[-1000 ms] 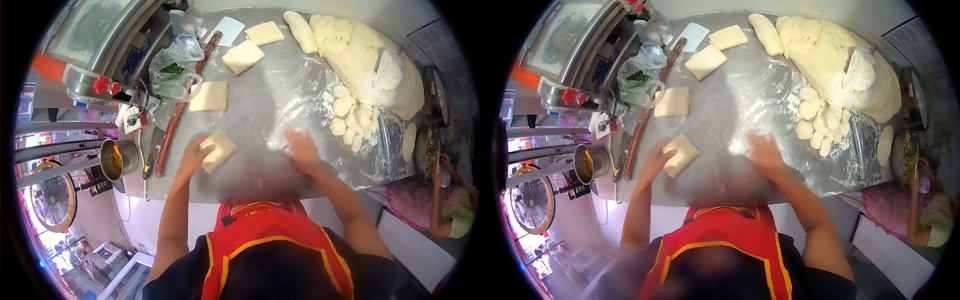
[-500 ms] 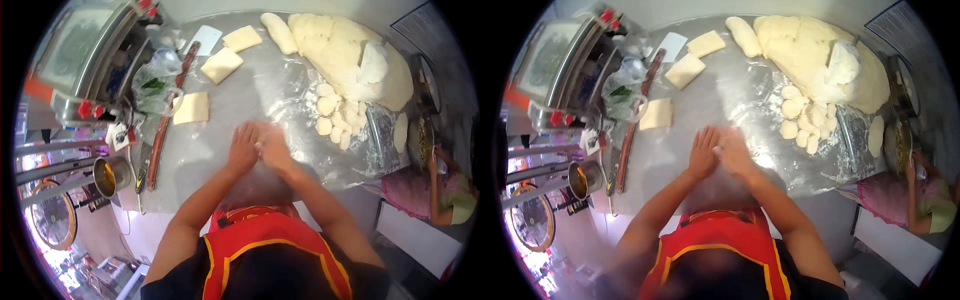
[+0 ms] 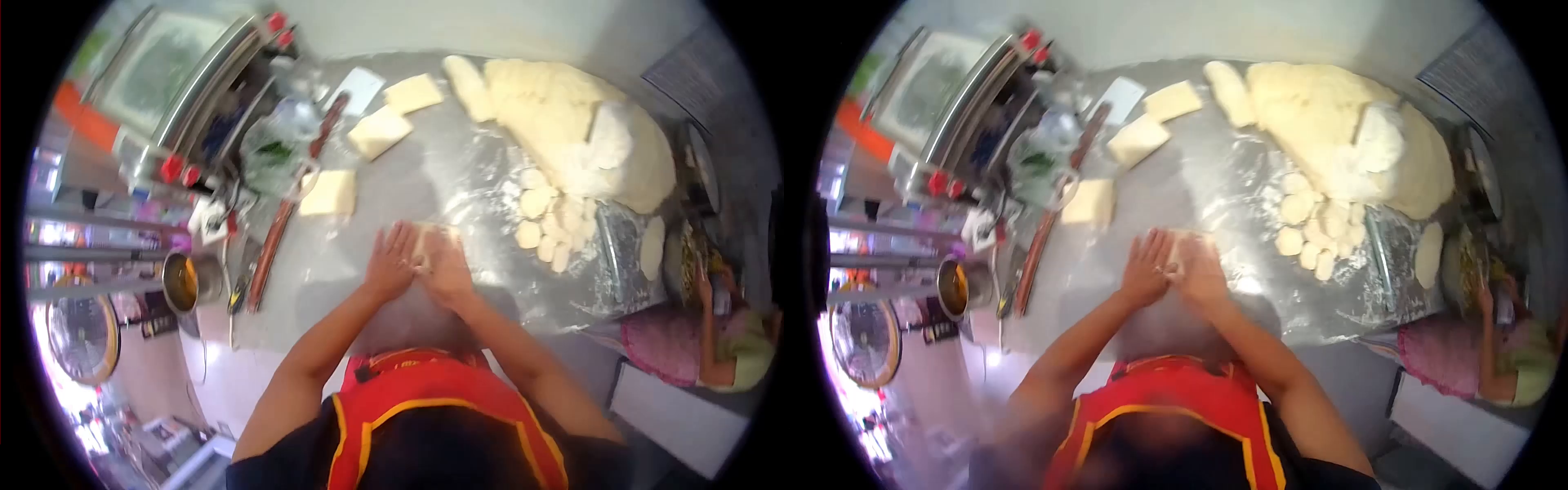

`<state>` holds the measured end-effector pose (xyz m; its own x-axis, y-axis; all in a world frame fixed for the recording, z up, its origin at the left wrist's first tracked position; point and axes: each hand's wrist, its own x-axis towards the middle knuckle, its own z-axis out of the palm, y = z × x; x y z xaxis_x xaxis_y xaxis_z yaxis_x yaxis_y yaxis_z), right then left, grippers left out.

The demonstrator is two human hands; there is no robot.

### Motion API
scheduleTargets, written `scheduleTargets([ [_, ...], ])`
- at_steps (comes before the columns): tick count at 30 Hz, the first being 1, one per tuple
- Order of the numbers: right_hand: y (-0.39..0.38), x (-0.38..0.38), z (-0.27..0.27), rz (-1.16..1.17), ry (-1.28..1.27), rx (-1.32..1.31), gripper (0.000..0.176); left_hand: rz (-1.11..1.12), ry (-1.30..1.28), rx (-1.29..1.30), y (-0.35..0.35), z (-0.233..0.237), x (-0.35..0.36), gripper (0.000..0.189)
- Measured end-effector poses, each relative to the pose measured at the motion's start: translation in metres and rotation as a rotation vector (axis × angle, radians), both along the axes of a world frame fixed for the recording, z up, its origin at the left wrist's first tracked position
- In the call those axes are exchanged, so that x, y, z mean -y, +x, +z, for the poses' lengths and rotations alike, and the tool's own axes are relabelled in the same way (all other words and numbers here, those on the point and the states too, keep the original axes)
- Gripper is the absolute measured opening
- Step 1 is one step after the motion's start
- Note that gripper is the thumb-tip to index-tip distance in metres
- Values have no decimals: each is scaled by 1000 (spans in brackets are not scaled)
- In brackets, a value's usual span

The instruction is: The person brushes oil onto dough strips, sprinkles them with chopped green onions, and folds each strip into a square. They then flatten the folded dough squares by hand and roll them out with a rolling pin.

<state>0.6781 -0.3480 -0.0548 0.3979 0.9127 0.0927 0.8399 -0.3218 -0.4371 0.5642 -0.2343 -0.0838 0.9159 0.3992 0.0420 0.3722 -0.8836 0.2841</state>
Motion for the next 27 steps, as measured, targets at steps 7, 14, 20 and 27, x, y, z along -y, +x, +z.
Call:
scheduleTargets([
  [7,22,-6,-1,125,-75,226,66,151,-52,38,-23,15,-23,59],
  [14,-18,-38,-13,68,-78,254,54,700,161,176,-185,20,-97,57],
  [20,-14,47,-7,197,-157,249,48,766,74,-108,-188,24,-143,46],
  [27,42,-19,-14,-232,-233,234,51,847,-120,-139,-199,60,-150,32],
])
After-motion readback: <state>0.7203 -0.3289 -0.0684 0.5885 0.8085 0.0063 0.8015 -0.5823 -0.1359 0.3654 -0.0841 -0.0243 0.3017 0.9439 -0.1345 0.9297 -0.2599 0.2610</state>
